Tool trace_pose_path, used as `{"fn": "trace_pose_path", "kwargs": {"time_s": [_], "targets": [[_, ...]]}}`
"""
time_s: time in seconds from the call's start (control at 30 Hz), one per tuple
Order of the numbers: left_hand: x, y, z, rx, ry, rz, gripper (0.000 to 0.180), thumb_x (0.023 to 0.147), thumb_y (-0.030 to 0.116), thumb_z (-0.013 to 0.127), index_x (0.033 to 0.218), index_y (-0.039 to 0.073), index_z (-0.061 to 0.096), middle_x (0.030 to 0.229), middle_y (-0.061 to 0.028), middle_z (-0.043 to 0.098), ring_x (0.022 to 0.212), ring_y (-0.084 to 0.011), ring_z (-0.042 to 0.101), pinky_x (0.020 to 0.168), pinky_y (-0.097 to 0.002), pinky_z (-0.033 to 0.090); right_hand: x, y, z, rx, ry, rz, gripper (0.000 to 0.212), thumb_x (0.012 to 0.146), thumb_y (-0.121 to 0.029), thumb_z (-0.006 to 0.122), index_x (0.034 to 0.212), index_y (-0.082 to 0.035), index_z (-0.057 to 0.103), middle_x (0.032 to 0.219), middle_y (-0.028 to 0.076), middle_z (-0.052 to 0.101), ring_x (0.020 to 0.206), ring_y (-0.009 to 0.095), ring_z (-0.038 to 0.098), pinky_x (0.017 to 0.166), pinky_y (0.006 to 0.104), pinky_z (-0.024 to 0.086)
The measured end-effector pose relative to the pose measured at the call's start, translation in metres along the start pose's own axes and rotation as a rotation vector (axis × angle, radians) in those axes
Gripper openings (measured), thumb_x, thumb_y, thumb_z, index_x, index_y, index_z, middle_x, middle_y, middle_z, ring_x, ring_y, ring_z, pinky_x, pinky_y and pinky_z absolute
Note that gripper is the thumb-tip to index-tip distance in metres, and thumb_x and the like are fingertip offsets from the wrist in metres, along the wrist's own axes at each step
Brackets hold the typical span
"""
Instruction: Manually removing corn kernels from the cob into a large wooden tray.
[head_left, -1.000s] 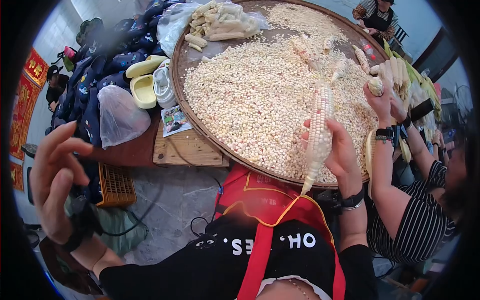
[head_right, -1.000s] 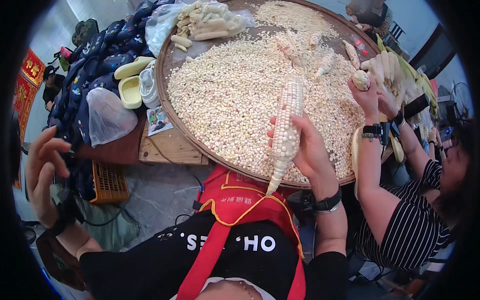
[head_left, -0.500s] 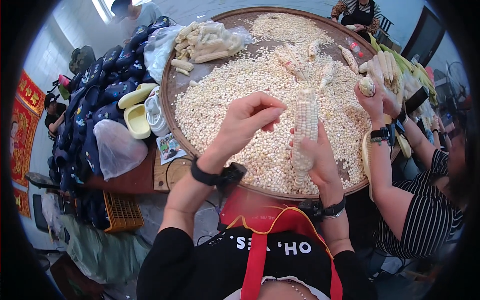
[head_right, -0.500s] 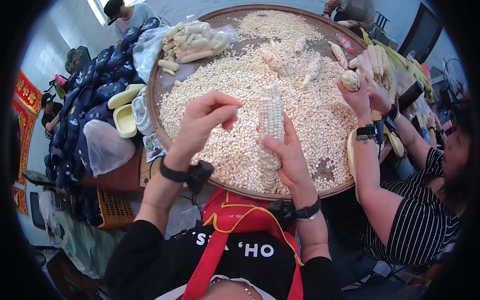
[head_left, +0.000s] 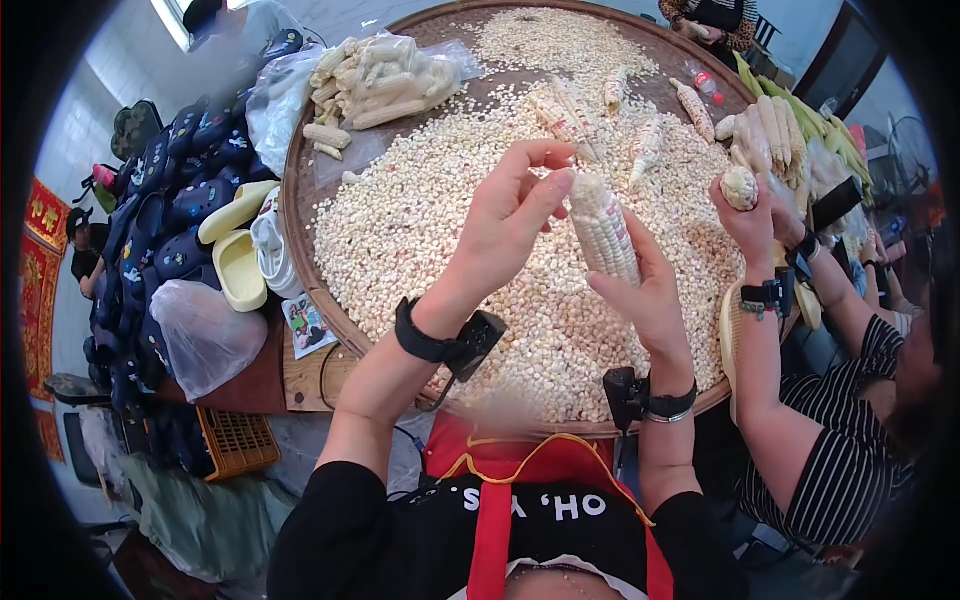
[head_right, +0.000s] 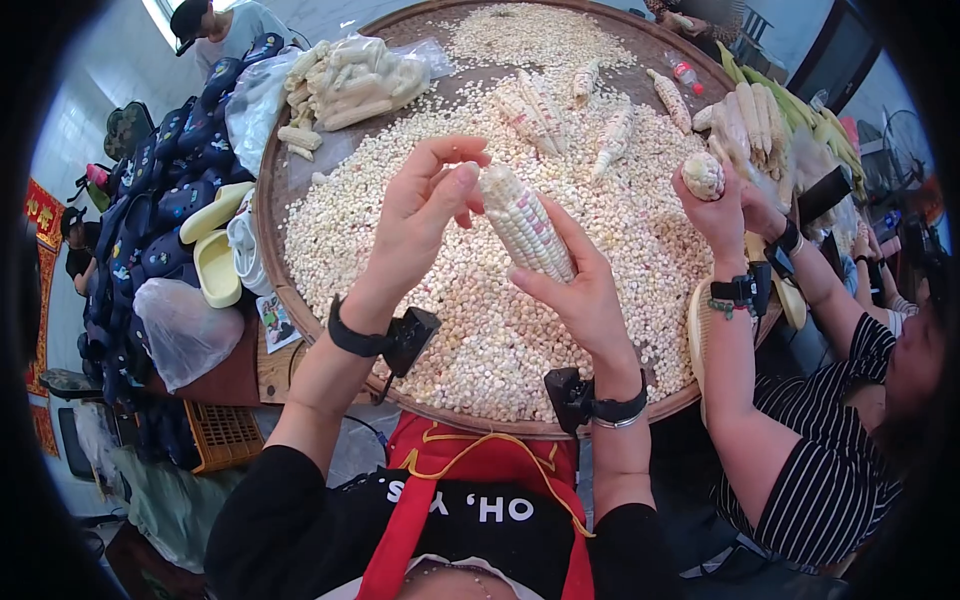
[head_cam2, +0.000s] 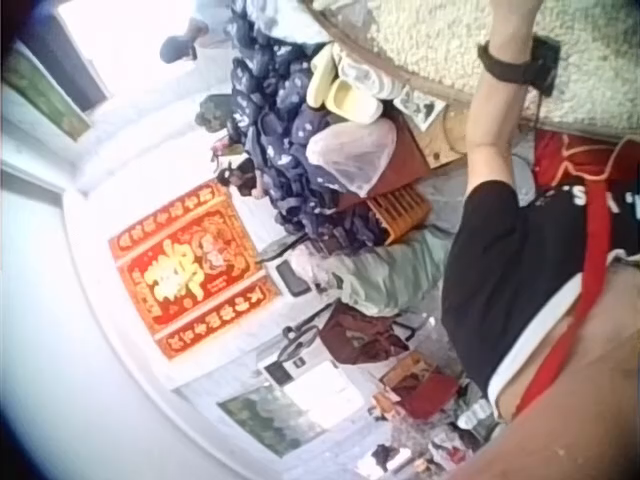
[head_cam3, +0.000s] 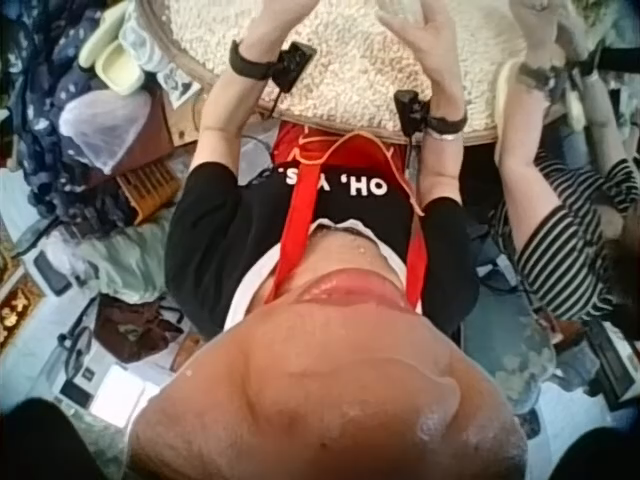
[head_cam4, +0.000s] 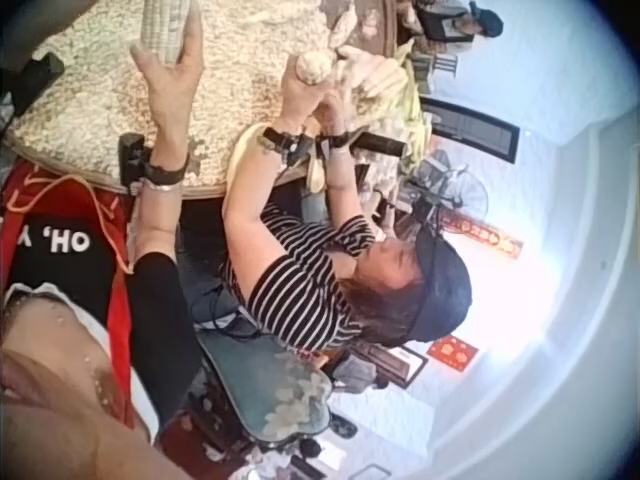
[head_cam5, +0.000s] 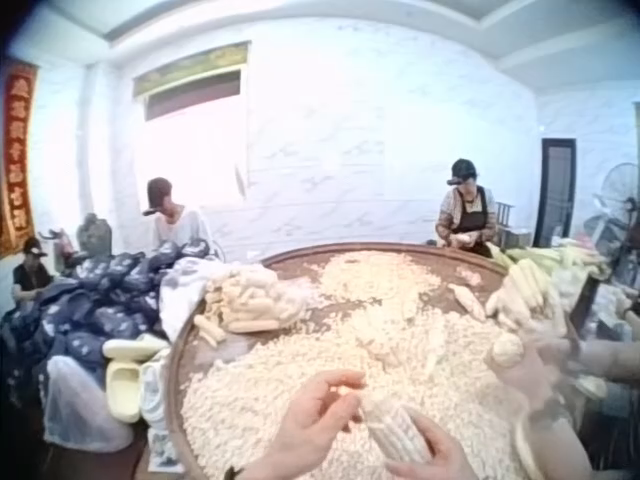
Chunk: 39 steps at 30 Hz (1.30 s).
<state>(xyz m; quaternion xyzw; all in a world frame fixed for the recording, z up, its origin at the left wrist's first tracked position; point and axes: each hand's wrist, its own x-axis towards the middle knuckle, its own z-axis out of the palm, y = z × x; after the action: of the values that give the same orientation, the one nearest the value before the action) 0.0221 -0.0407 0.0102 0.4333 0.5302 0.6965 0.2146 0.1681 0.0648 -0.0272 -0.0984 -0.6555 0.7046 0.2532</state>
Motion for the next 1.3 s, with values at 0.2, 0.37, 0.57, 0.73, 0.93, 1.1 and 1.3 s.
{"fn": "trace_pose_path", "kwargs": {"time_s": [0.2, 0.37, 0.57, 0.73, 0.93, 1.1, 1.3], "targets": [[0.009, -0.026, 0.004, 0.192, -0.086, 0.202, 0.031, 0.088, 0.015, 0.052, 0.116, 0.002, 0.049, 0.098, -0.0035, 0.055, 0.076, -0.0086, 0.053, 0.066, -0.022, 0.043, 0.004, 0.01, -0.007, -0.086, -0.035, -0.018, 0.066, 0.076, -0.007, 0.065, 0.132, 0.002, 0.032, 0.122, 0.011, 0.047, 0.11, 0.015, 0.047, 0.091, 0.0278, 0.038], [0.014, -0.026, -0.003, 0.456, -0.154, 0.137, 0.019, 0.084, 0.012, 0.056, 0.1, 0.003, 0.059, 0.078, -0.0031, 0.057, 0.069, -0.0084, 0.052, 0.062, -0.0235, 0.042, 0.002, 0.009, -0.001, 0.022, -0.071, 0.192, 0.06, 0.082, -0.014, 0.059, 0.132, 0.003, 0.031, 0.118, 0.01, 0.048, 0.102, 0.013, 0.048, 0.086, 0.0265, 0.04], [0.022, -0.034, -0.031, 0.425, -0.249, 0.175, 0.023, 0.089, 0.02, 0.05, 0.101, 0.003, 0.06, 0.074, -0.0014, 0.054, 0.064, -0.0075, 0.05, 0.057, -0.0213, 0.041, 0.0, 0.029, 0.015, 0.175, -0.021, 0.26, 0.059, 0.083, -0.012, 0.057, 0.132, 0.005, 0.029, 0.118, 0.01, 0.048, 0.104, 0.012, 0.047, 0.088, 0.026, 0.039], [0.02, -0.026, -0.037, 0.131, -0.294, -0.206, 0.027, 0.091, 0.025, 0.047, 0.101, 0.005, 0.062, 0.063, 0.0026, 0.049, 0.056, -0.0051, 0.044, 0.051, -0.0194, 0.038, -0.007, 0.027, 0.032, 0.318, 0.023, 0.307, 0.06, 0.084, -0.011, 0.056, 0.134, 0.003, 0.025, 0.116, 0.01, 0.049, 0.101, 0.013, 0.05, 0.087, 0.0264, 0.041], [0.021, -0.036, -0.033, 0.139, -0.26, -0.194, 0.022, 0.088, 0.023, 0.052, 0.097, 0.006, 0.063, 0.063, 0.0027, 0.049, 0.055, -0.0043, 0.043, 0.049, -0.0198, 0.035, -0.005, 0.026, 0.035, 0.43, -0.029, 0.446, 0.054, 0.083, -0.02, 0.054, 0.128, 0.0, 0.031, 0.106, 0.012, 0.052, 0.086, 0.015, 0.055, 0.075, 0.028, 0.047], [0.028, -0.037, -0.028, 0.432, -0.324, 0.031, 0.016, 0.084, 0.019, 0.059, 0.091, 0.005, 0.061, 0.068, -0.0001, 0.052, 0.059, -0.006, 0.047, 0.052, -0.0227, 0.037, -0.002, 0.031, 0.031, 0.389, 0.006, 0.353, 0.052, 0.084, -0.02, 0.054, 0.127, -0.001, 0.033, 0.103, 0.011, 0.054, 0.085, 0.013, 0.054, 0.075, 0.0268, 0.046], [0.035, -0.054, -0.025, 0.558, -0.359, 0.249, 0.016, 0.084, 0.017, 0.057, 0.088, 0.002, 0.059, 0.072, -0.0091, 0.056, 0.064, -0.0198, 0.054, 0.058, -0.0301, 0.042, 0.0, 0.034, 0.025, 0.344, 0.024, 0.373, 0.048, 0.085, -0.019, 0.054, 0.125, -0.001, 0.035, 0.101, 0.008, 0.054, 0.081, 0.011, 0.054, 0.071, 0.025, 0.046]]}}
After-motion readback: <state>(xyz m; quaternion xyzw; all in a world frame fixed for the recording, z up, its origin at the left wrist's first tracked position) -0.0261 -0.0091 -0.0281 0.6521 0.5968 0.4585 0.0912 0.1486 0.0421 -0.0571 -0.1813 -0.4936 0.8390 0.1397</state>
